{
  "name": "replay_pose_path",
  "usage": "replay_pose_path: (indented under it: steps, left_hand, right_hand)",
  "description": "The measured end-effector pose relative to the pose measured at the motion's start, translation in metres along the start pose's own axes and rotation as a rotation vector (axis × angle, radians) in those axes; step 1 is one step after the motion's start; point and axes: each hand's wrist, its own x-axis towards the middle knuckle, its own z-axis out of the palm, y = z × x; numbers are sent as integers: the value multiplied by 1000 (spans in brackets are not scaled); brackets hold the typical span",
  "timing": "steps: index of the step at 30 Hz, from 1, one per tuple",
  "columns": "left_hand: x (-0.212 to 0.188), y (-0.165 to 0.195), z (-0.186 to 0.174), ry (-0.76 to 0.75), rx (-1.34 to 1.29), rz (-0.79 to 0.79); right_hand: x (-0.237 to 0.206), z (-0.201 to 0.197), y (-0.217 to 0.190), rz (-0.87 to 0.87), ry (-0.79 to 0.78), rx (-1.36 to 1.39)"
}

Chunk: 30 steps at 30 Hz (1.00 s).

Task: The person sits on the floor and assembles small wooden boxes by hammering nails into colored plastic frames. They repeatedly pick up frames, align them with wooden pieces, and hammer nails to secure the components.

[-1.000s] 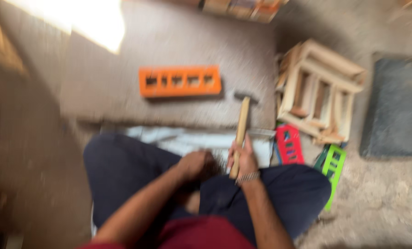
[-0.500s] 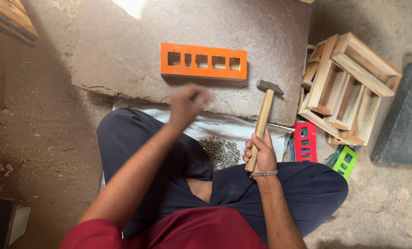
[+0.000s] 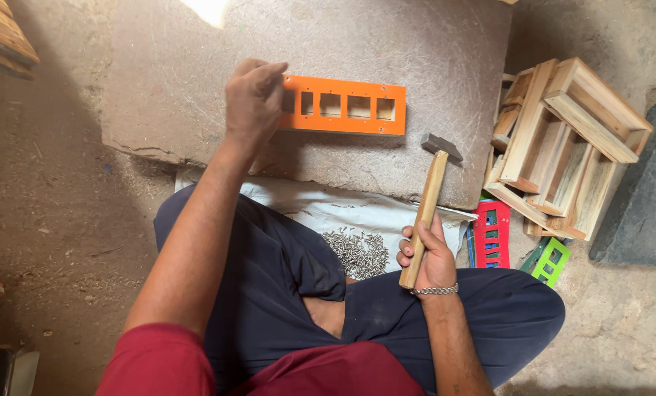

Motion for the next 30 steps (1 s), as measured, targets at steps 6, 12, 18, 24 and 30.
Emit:
replay_pose_path:
  steps: [6,12,18,24,30]
  left_hand:
    - [11,-22,13,-20,130,87]
    - [12,-18,2,-31,102,35]
    - [14,-15,-7,-67,60,43]
    - [12,-24,-10,-54,10,70]
    - [12,-36,-7,-28,4,85]
  right_hand:
    - [10,18,-1,-19,70,-71]
    - [-2,56,13,-244,276,-660]
    - [-7,94,29,-514,105,-1008]
    - [5,141,26,-638,-21,-1283]
    - [25,173,23,-745,-59,-1406]
